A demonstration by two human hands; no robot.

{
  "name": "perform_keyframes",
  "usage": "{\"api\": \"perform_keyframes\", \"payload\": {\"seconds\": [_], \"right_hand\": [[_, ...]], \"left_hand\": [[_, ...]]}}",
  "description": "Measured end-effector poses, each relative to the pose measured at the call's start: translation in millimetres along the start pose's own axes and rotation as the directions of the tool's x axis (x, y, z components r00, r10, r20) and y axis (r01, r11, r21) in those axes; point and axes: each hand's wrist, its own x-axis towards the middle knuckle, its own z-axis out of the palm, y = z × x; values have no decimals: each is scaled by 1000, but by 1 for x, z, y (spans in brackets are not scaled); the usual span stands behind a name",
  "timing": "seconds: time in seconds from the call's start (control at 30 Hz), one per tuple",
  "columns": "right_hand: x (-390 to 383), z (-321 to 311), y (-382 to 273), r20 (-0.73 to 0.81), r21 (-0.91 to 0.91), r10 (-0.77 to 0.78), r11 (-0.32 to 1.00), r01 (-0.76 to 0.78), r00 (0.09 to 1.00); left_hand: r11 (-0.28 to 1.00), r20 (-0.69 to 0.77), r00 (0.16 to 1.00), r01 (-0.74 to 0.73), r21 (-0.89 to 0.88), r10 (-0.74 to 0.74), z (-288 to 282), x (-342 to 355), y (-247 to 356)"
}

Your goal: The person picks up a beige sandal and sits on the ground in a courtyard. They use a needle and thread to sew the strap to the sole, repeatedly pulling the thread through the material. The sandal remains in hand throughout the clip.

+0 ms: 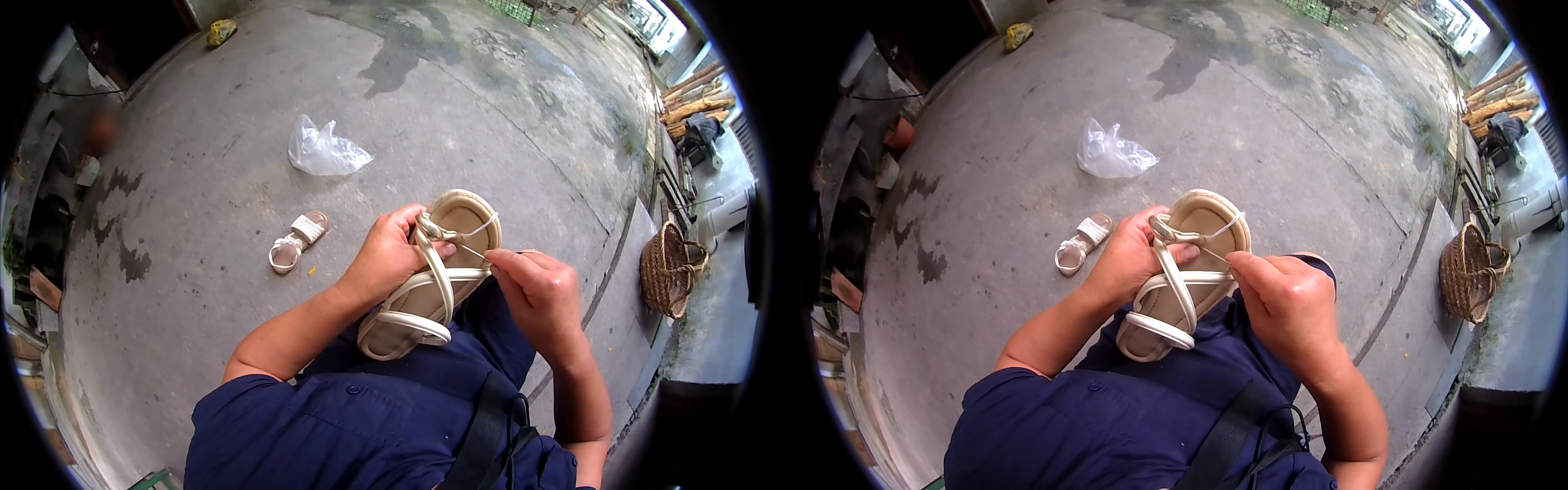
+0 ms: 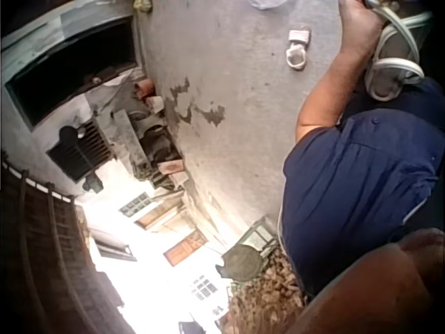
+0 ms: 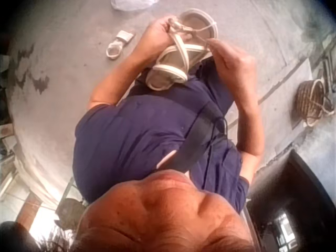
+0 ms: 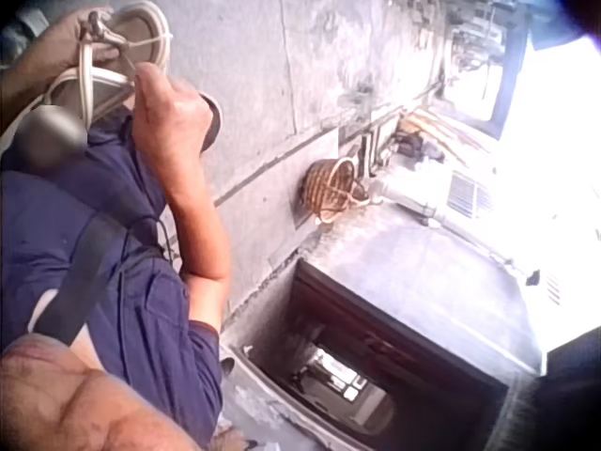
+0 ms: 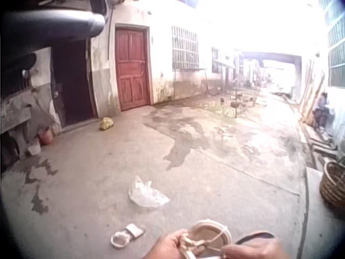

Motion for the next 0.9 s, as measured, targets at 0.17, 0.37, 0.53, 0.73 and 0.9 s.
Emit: {"api": "perform_keyframes", "payload": {"seconds": [0.17, 0.37, 0.53, 0.73, 0.9], "right_hand": [[1, 5, -2, -4, -10, -9, 1000, 9, 1000], [3, 7, -3, 12, -25, 1, 1000, -1, 1000], [2, 8, -4, 13, -34, -3, 999, 3, 1000], [0, 8, -4, 10, -46, -5, 999, 6, 1000], [-1, 8, -3, 3, -49, -8, 999, 9, 1000]], "left_hand": [[999, -3, 1000, -31, -9, 31, 3, 0, 1], [999, -9, 1000, -30, -31, 30, 4, -1, 3], [999, -18, 999, -33, -1, 33, 5, -2, 5], [1000, -18, 999, -30, 1, 30, 5, -2, 3], [999, -25, 999, -38, 5, 38, 5, -2, 3]]}}
